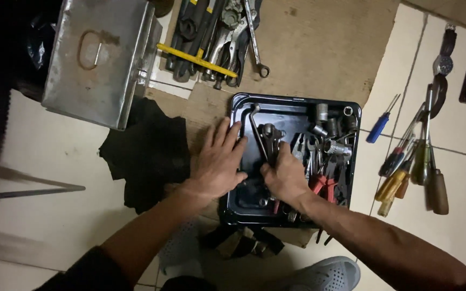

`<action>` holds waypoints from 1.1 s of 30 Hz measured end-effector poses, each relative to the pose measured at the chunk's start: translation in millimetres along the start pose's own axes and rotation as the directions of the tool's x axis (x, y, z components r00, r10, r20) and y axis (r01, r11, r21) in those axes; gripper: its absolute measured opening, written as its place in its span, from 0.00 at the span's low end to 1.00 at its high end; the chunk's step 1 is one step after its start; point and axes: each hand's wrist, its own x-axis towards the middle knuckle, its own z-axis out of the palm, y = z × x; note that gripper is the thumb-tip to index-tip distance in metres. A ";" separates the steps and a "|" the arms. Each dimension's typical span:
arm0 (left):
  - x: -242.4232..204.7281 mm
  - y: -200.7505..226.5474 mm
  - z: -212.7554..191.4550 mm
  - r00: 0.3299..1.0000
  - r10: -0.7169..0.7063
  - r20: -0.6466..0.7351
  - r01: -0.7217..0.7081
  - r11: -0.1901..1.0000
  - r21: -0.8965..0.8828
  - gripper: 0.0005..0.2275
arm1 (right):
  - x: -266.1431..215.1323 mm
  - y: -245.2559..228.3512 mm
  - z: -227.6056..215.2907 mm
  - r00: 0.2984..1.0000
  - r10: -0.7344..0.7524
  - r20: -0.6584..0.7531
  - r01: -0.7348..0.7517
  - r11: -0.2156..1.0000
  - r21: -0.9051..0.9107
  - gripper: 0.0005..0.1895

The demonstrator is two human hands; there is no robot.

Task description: The person organizes a variety of hand tools, including wrenches, pliers, and screwdrivers, into a black metal tray. They pick up the tools from a cluttered pile on the floor and place them neatly into the tray.

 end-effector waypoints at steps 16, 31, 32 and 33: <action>2.9 -4.8 -15.5 0.943 0.203 0.265 -0.248 0.957 0.151 0.39 | -17.2 -33.5 -11.1 0.995 -0.083 0.055 0.079 0.994 0.072 0.43; -27.4 -11.3 -48.0 0.986 -0.148 -0.081 0.121 0.955 -0.271 0.45 | -20.4 -19.5 -10.9 0.803 -0.573 -0.162 0.578 0.816 -0.019 0.27; -31.4 -11.4 -46.0 0.978 -0.186 -0.098 0.143 0.931 -0.335 0.45 | -21.5 -21.6 -10.7 0.773 -0.594 -0.222 0.607 0.795 -0.014 0.23; -35.1 -10.3 -43.8 0.977 -0.188 -0.096 0.146 0.931 -0.334 0.45 | -24.2 -25.8 -13.1 0.773 -0.594 -0.221 0.607 0.794 -0.011 0.23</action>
